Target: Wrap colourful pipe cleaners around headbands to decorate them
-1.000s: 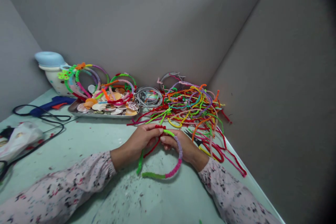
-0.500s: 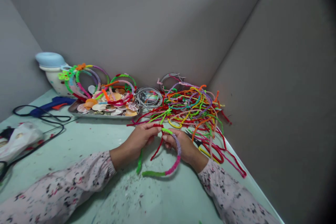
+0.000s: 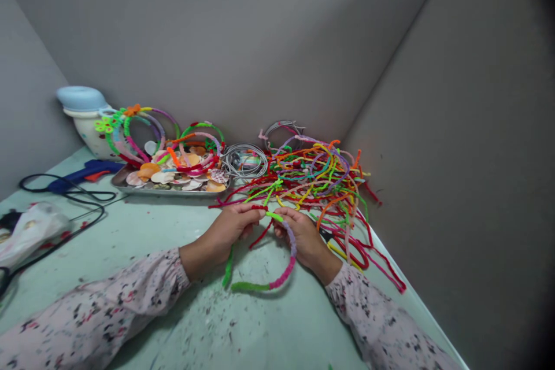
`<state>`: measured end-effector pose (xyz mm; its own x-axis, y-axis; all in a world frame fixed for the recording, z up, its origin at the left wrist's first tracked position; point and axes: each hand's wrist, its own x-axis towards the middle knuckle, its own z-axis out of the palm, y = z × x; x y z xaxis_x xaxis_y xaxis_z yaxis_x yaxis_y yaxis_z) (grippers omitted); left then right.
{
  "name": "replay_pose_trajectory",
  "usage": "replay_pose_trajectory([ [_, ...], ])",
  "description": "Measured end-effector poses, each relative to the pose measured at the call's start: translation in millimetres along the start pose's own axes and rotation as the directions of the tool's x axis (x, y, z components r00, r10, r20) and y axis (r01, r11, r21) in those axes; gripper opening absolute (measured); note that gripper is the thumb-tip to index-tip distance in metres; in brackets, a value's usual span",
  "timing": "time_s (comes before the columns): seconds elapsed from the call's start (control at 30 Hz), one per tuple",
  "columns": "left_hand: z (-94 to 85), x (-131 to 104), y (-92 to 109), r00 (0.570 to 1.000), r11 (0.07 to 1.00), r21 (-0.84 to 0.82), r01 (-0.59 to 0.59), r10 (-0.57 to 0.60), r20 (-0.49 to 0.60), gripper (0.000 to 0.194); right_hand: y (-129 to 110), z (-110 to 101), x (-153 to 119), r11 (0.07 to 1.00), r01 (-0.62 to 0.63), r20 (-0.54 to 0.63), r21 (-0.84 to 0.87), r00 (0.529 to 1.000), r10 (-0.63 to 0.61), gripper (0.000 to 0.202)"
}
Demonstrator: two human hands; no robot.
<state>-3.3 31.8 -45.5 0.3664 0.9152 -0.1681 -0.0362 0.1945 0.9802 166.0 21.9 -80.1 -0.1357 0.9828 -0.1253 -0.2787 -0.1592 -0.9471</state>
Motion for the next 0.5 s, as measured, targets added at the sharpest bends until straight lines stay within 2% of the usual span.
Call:
replay_pose_trajectory([
  [0.5,1.1,-2.7,1.5,0.994,0.994,0.059,0.095,-0.098,0.048,0.021,-4.5,-1.9,-1.0,0.999,-0.038,0.046,0.000,0.998,0.038,0.019],
])
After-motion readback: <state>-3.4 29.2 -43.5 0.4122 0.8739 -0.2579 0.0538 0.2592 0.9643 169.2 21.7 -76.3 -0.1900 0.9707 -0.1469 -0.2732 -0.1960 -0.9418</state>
